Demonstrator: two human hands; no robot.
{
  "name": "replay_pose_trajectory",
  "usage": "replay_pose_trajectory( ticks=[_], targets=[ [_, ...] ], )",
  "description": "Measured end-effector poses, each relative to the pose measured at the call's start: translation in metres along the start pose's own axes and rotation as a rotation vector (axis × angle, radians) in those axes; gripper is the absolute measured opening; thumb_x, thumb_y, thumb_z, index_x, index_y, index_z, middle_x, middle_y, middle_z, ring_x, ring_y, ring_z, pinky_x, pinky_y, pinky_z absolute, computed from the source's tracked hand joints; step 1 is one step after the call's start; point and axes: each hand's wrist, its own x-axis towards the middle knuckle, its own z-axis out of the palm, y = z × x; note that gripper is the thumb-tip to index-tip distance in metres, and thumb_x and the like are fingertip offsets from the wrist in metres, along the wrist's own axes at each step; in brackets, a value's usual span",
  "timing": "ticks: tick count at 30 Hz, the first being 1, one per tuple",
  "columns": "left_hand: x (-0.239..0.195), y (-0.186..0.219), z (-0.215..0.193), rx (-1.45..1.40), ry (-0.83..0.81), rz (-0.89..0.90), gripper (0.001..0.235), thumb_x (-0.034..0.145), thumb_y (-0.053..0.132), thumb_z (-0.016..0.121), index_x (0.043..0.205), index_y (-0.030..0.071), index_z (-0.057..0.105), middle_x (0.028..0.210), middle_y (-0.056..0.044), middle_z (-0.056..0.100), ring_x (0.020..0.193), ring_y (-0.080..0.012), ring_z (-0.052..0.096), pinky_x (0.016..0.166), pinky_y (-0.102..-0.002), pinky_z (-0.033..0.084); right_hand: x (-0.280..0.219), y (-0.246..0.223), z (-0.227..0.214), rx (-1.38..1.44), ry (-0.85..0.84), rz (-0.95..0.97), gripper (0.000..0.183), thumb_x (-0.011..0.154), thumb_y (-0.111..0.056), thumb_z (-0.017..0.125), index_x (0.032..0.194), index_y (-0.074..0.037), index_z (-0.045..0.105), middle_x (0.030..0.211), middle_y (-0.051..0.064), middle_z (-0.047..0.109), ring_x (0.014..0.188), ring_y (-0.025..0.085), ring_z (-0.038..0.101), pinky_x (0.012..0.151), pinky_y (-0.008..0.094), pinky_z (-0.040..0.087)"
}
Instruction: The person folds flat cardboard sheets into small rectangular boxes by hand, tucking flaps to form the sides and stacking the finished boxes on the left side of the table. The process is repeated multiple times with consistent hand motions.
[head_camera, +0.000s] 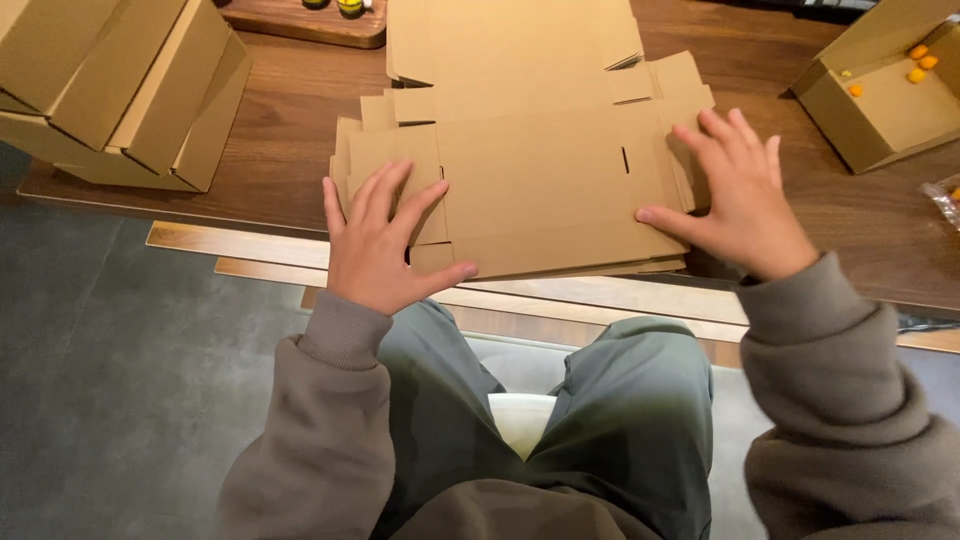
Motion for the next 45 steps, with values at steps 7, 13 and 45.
replay_pose_trajectory(
  ticks=[7,13,45],
  targets=[
    [-0.001,-0.002,0.004,0.004,-0.005,-0.021,0.083,0.069,0.078,0.063,0.136,0.029,0.054,0.154,-0.016,0.030,0.145,-0.0384,0.019,0.111,-0.068,0.005,-0.034,0.006,0.042,-0.027,0.309,-0.166,0.035,0.103,-0.021,0.048,0.136,-0.019,0.057,0.150,0.012,0.046,0.144,0.040,0.031,0.110,0.074,0.009],
    [0.002,-0.002,0.000,-0.055,-0.081,-0.055,0.086,0.067,0.075,0.069,0.138,0.032,0.049,0.152,-0.015,0.032,0.145,-0.0402,0.018,0.110,-0.071,0.003,-0.033,0.007,0.044,-0.162,0.253,-0.089,0.040,0.102,-0.027,0.048,0.141,-0.026,0.056,0.146,0.014,0.051,0.144,0.033,0.034,0.111,0.072,0.009],
    [0.054,-0.032,0.005,0.177,-0.186,-0.222,0.090,0.088,0.081,0.040,0.136,0.006,0.050,0.107,-0.005,0.035,0.103,-0.0268,0.037,0.105,-0.047,0.026,0.055,0.008,0.033,-0.456,-0.036,0.223,0.064,0.102,-0.063,0.025,0.148,-0.024,0.046,0.109,0.009,0.051,0.102,0.032,0.056,0.079,0.044,0.042]
  ],
)
